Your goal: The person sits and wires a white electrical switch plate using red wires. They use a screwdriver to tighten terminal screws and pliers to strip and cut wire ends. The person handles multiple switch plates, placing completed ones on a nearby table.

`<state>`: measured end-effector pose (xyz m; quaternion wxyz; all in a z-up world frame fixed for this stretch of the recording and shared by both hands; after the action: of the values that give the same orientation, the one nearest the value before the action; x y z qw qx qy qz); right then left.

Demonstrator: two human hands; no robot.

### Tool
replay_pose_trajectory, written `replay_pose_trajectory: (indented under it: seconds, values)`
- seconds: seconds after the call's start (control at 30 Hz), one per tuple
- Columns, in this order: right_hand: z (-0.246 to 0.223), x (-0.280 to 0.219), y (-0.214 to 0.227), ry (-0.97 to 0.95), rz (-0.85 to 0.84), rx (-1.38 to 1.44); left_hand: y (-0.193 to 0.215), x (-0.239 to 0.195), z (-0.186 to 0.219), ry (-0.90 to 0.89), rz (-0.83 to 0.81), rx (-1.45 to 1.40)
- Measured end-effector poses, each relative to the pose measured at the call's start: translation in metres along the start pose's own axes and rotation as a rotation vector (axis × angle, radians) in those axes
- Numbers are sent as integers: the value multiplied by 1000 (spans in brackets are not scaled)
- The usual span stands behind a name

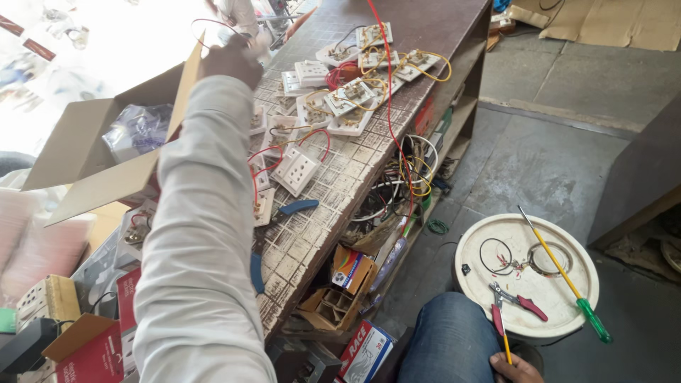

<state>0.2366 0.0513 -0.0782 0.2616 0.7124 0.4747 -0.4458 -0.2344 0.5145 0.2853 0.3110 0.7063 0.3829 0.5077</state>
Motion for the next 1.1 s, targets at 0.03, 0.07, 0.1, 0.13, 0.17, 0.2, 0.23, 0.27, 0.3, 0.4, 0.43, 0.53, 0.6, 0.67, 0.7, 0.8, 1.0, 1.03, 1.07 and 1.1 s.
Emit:
replay_pose_trajectory:
  seconds: [0.03,0.07,0.1,0.13,0.17,0.2,0.23,0.27,0.3,0.4,0.43,0.53,0.6,0.67,0.7,0.8,1.0,1.03,1.07,1.1]
  values:
    - [-4,-8,-4,11,7,7,-4,-4,5,156,-92,-15]
    - [-9,-15,-8,23,15,13,-7,-8,6,312,-186,-32]
    - [-13,-22,-12,34,23,22,-10,-11,9,307,-195,-8]
    - [-18,-30,-16,116,79,6,-14,-15,13,303,-204,16]
    - [-23,-38,-21,196,136,-10,-20,-17,19,247,-287,87]
    - [-28,-47,-26,276,193,-26,-24,-18,26,189,-370,158]
    - [-33,-57,-31,314,202,-38,-28,-21,32,130,-455,230]
    - [-40,-68,-38,352,210,-50,-27,-17,35,167,-374,195]
    - [-48,-79,-44,389,219,-61,-23,-12,40,216,-321,136]
    - [-65,-107,-59,370,288,-40,-5,3,53,421,-224,-128]
    - [-72,-116,-65,360,295,-38,1,9,61,477,-221,-211]
    - [-94,-133,-76,335,314,-17,4,15,84,579,-327,-374]
    - [-106,-140,-79,318,327,-4,-7,20,96,575,-454,-385]
    - [-114,-142,-81,299,336,12,-23,25,107,425,-606,-331]
    - [-117,-143,-80,289,338,17,-30,29,109,334,-656,-300]
    - [-122,-136,-84,259,331,23,-40,33,109,165,-701,-203]
    - [-114,-119,-82,214,296,10,-35,34,94,399,-680,-307]
    - [-111,-114,-80,212,293,10,-35,34,90,407,-691,-317]
    - [-107,-110,-78,208,290,9,-37,34,85,412,-707,-321]
    - [-105,-106,-76,209,286,12,-40,36,82,414,-722,-333]
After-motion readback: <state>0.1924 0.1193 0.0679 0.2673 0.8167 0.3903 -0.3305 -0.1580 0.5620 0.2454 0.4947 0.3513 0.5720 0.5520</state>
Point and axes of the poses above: each hand's wrist, its own x-axis towards the middle knuckle, its own y-axis out of the back of the hand, z = x × y, the point moved 1 cm from there along x, towards the middle knuckle, and after that the axes turned 11 degrees about z, right-handed, at the moved point
